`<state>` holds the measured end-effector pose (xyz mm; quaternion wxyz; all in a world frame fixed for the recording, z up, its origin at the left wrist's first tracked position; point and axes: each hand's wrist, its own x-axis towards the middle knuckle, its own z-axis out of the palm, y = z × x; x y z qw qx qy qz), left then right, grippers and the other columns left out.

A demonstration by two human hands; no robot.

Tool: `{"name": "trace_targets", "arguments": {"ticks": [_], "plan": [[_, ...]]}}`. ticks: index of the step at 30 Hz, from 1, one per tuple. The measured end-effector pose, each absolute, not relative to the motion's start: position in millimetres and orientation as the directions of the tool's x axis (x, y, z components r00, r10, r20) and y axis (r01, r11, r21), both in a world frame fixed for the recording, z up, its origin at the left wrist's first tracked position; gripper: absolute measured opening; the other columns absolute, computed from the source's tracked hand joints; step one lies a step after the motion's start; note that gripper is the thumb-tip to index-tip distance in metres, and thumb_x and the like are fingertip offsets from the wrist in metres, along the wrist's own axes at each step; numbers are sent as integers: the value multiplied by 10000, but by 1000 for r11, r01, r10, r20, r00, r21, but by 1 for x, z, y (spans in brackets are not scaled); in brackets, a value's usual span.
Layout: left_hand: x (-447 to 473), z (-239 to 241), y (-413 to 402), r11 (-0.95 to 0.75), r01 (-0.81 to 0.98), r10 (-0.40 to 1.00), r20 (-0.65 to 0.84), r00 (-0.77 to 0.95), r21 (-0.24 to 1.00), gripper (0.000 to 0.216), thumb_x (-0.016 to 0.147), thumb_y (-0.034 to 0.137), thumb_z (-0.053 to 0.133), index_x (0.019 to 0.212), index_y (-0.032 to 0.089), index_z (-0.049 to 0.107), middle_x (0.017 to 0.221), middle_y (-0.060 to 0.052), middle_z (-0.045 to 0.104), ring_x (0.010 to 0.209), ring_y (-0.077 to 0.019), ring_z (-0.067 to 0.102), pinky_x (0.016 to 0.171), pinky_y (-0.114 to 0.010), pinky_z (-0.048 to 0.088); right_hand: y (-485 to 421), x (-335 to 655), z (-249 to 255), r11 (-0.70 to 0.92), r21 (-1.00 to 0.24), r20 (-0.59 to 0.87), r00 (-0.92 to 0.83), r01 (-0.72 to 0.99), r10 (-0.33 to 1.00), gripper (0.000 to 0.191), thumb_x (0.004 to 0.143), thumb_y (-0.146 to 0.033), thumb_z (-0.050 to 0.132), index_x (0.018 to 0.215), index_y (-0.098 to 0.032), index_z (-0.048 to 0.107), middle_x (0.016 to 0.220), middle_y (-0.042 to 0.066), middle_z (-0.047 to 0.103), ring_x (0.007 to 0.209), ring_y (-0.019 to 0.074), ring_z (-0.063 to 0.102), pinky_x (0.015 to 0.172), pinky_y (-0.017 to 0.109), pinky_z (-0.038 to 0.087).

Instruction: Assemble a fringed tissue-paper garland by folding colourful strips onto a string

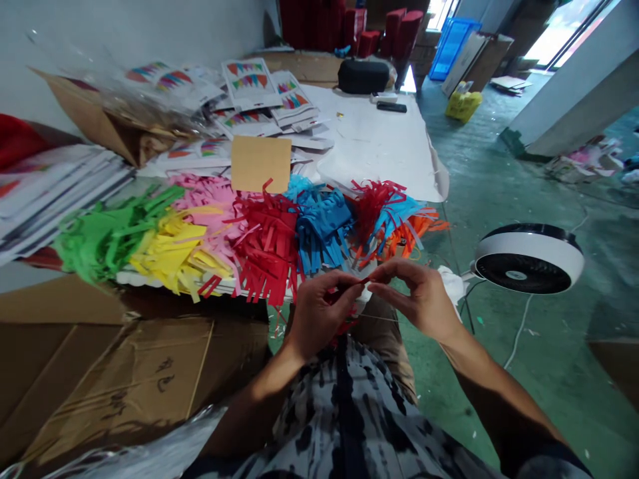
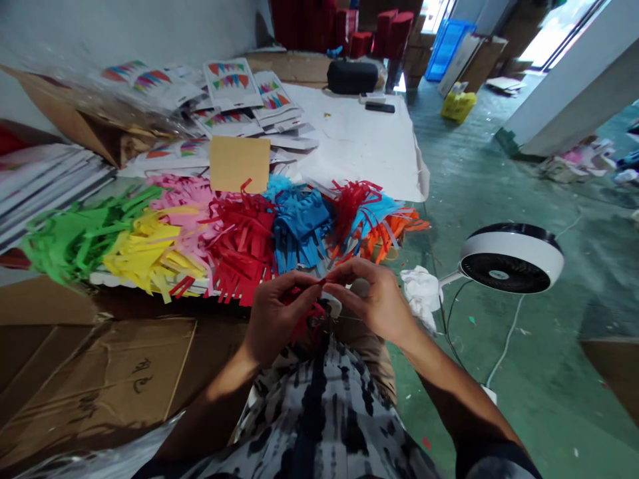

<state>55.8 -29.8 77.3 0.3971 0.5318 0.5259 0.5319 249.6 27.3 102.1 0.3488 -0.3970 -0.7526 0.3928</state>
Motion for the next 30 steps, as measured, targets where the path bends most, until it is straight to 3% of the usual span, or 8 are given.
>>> {"name": "trace_targets", "arguments": {"ticks": [4,10,19,25,30], "plan": [[58,73,-27,-148,130,982,161,-97,980,121,926,330,764,924,220,814,869,-21,786,788,-160,717,687,-237,533,29,253,94,307,-907,170,-417,289,893,228,956,-473,739,971,-249,780,916,29,783,849,191,725,797,318,574],[61,69,-23,-170,151,981,182,-64,974,135,958,328,734,1014,238,819,950,-26,797,840,-158,725,776,-252,553,29,254,95,341,-892,199,-418,296,886,175,981,-421,715,970,-253,764,890,11,754,819,167,693,772,292,550],[69,61,-16,-182,84,976,191,-103,980,163,959,342,723,918,198,786,860,-19,751,781,-142,682,692,-230,519,26,249,86,317,-915,217,-357,250,909,181,951,-416,749,935,-236,762,863,21,745,803,169,684,752,294,545],[74,61,-15,-243,163,959,262,-106,956,128,957,312,730,925,203,789,846,-11,756,759,-130,675,689,-229,513,24,249,81,311,-923,227,-332,227,916,185,942,-420,759,923,-238,782,865,22,756,788,167,679,741,299,542],[73,55,-14,-222,163,965,241,-107,961,132,969,312,710,921,203,766,844,1,751,738,-122,680,668,-222,513,23,254,72,229,-960,174,-295,163,939,199,919,-412,791,1035,-250,778,920,18,766,790,160,673,726,294,526]]}}
